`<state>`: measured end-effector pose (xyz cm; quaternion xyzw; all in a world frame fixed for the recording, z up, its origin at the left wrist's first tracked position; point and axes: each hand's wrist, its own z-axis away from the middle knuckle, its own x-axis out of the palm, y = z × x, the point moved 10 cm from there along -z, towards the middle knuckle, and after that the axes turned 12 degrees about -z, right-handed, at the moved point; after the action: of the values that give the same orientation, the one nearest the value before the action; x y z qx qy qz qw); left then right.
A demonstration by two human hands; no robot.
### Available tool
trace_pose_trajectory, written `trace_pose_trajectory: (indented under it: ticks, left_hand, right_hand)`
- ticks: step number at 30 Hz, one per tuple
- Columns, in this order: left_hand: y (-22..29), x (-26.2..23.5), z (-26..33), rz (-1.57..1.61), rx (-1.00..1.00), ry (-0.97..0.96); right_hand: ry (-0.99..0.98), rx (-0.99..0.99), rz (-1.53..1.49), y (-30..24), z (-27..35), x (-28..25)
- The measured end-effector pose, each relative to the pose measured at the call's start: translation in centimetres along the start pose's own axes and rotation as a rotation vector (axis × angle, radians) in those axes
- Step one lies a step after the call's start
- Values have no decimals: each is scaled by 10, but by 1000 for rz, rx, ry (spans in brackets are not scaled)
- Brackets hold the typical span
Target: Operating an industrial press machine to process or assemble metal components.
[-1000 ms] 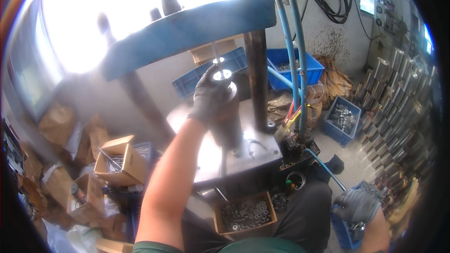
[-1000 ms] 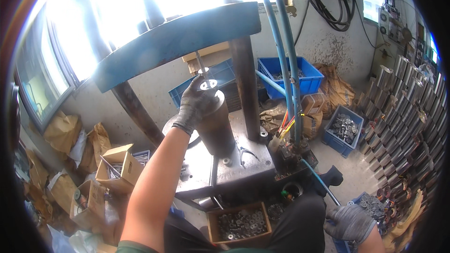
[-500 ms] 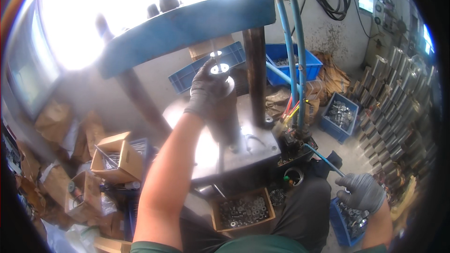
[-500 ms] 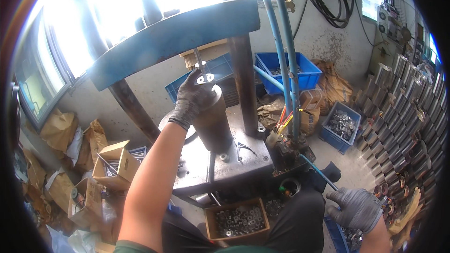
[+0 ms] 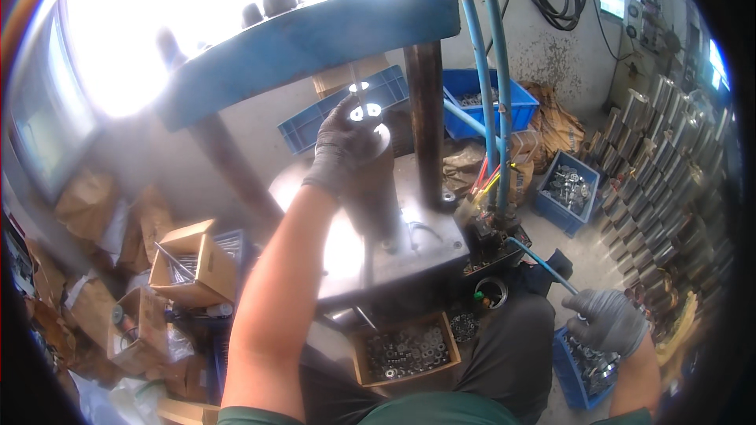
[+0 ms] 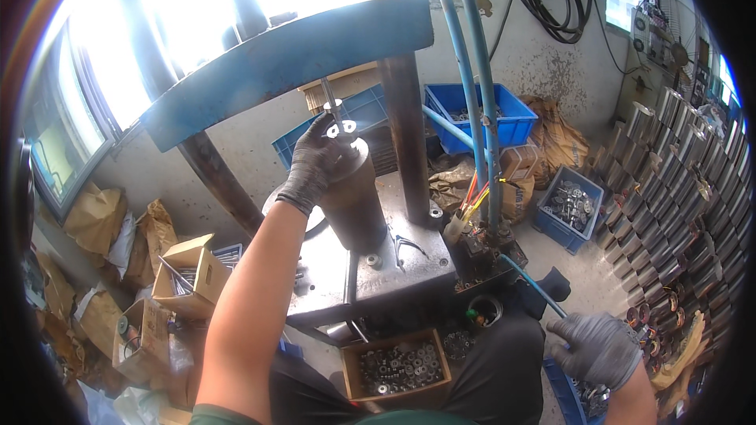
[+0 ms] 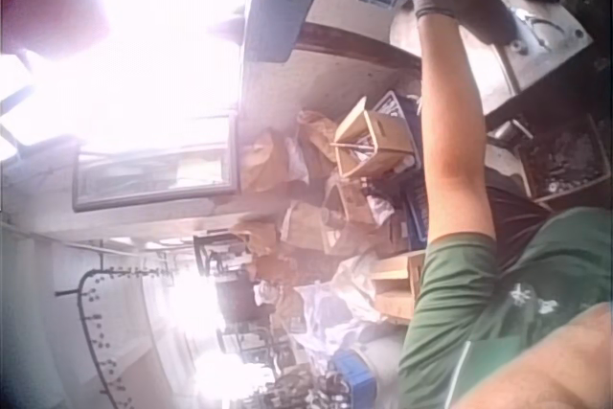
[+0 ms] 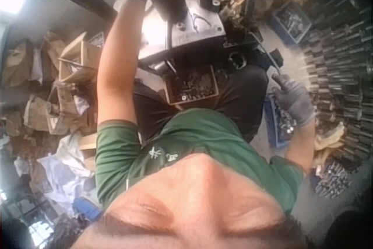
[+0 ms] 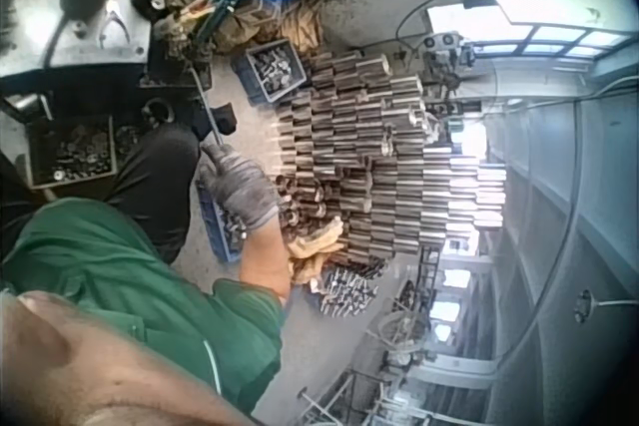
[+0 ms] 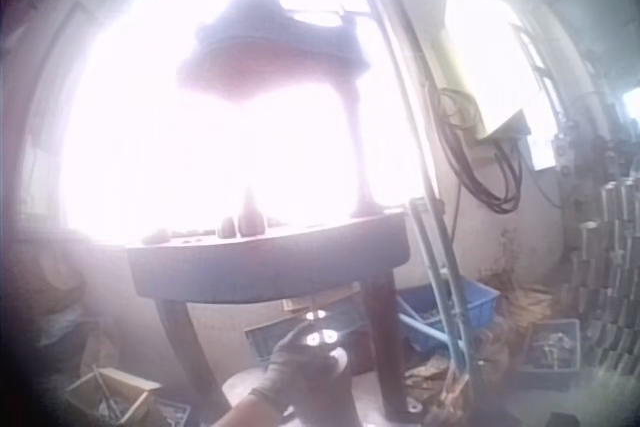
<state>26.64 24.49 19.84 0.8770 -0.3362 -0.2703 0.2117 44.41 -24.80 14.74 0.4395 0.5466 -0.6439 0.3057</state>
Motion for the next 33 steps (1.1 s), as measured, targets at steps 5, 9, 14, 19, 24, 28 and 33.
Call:
trace_pose_trajectory:
  ticks: [5,9,14,19,24,28,33]
  left_hand:
    - [-58,-38,19,-289,-499,60]
    - [6,21,-5,-365,-702,86]
    - [26,18,-3,-350,-745,140]
    - [19,7,5,-27,-738,403]
    - [2,-9,7,-143,-711,368]
    - [12,0,9,-49,-767,430]
    - [19,7,5,8,-784,421]
  right_hand:
    - [-284,51,62,2,2,29]
    - [-3,47,-25,10,5,3]
    - [-429,128,140,9,6,39]
    - [-217,71,66,11,3,26]
    - [-351,60,114,11,7,38]
    - [-19,3,-10,-1,4,4]
    - [219,-108,-10,-13,1,-16]
